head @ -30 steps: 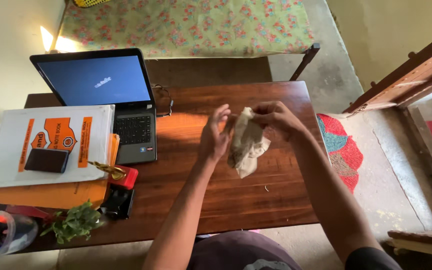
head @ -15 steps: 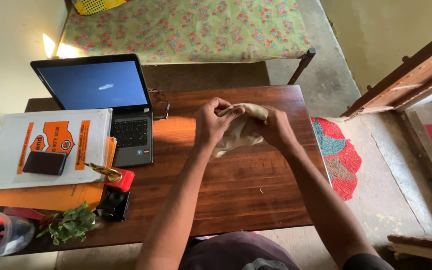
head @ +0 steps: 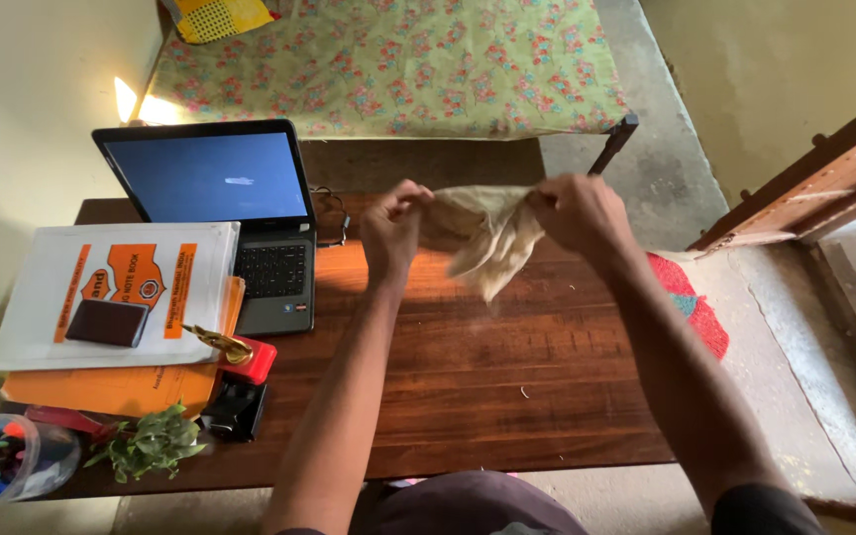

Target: The person clears a notebook and a trophy from a wooden table, then wipes the table surface with a cloth to remove white powder residue. The person repeatedly wipes different areas of the table until the surface is clean.

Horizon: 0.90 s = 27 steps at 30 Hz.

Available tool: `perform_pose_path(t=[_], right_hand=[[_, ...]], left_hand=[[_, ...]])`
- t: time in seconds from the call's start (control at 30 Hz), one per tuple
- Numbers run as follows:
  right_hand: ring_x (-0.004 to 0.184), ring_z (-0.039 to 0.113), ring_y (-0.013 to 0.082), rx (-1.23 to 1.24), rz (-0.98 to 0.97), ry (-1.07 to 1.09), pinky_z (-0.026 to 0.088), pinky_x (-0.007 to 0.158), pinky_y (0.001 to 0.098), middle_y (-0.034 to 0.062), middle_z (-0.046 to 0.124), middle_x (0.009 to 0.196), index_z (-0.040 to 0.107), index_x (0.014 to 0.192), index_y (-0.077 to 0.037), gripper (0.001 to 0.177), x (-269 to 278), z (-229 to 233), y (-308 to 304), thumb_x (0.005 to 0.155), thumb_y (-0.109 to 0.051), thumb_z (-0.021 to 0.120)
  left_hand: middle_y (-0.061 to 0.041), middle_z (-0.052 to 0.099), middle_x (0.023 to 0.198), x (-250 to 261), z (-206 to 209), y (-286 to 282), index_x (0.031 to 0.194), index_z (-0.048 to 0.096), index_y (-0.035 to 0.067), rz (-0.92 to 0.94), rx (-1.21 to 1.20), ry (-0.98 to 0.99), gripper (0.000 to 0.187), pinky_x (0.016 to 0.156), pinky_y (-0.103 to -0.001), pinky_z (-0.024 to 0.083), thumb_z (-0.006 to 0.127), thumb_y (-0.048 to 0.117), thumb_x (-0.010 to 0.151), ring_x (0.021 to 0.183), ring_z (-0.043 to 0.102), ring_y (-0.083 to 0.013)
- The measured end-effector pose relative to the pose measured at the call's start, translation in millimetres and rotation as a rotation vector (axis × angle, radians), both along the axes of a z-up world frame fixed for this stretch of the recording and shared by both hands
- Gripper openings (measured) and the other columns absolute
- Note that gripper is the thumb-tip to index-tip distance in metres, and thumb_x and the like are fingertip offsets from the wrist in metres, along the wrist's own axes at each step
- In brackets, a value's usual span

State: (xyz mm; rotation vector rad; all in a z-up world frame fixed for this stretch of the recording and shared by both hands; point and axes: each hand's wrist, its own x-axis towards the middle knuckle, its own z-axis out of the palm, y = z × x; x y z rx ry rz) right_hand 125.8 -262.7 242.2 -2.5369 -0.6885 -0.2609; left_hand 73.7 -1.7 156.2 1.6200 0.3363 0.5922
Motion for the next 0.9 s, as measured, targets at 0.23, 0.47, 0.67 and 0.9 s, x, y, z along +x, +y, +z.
perform_pose_path(t=[0.23, 0.47, 0.67, 0.9], right_hand=[[0.085, 0.069, 0.0256, 0.718, 0.186, 0.52, 0.056, 0.074, 0.0421, 0.0107, 0.072, 0.097, 0.073, 0.109, -0.004, 0.018, 63, 8, -40, 0.102, -0.021, 0.069], [0.086, 0.069, 0.0323, -0.007, -0.359, 0.052, 0.055, 0.079, 0.047, 0.0129, 0.076, 0.095, 0.081, 0.1, -0.015, 0.022, 80, -58, -25, 0.092, -0.032, 0.069], [0.079, 0.064, 0.0233, 0.556, -0.059, 0.534, 0.051, 0.069, 0.0376, 0.0073, 0.072, 0.091, 0.076, 0.103, -0.012, 0.019, 71, -51, -11, 0.092, -0.027, 0.073], [0.066, 0.053, 0.0137, 1.194, -0.04, 0.882, 0.04, 0.053, 0.0269, 0.0016, 0.065, 0.083, 0.07, 0.105, -0.009, 0.017, 65, -24, 15, 0.095, -0.021, 0.078]], left_hand=[[-0.004, 0.076, 0.109, 4, 5, 8, 0.123, 0.07, 0.008, 0.015, -0.215, 0.083, 0.037, 0.062, -0.025, 0.049, 0.055, 0.034, 0.102, 0.079, 0.068, -0.0071], [-0.005, 0.076, 0.101, 13, 2, 9, 0.124, 0.067, 0.008, -0.02, -0.444, -0.103, 0.041, 0.063, -0.024, 0.05, 0.045, 0.038, 0.106, 0.075, 0.065, -0.0086], [-0.005, 0.076, 0.106, 33, 15, -17, 0.129, 0.063, 0.005, -0.217, -0.001, -0.159, 0.041, 0.073, -0.027, 0.058, 0.058, 0.036, 0.103, 0.084, 0.068, -0.0118], [-0.017, 0.074, 0.104, 13, 33, -53, 0.13, 0.061, 0.003, -0.49, 0.732, 0.093, 0.055, 0.073, -0.039, 0.061, 0.074, 0.036, 0.089, 0.086, 0.073, -0.0252]])
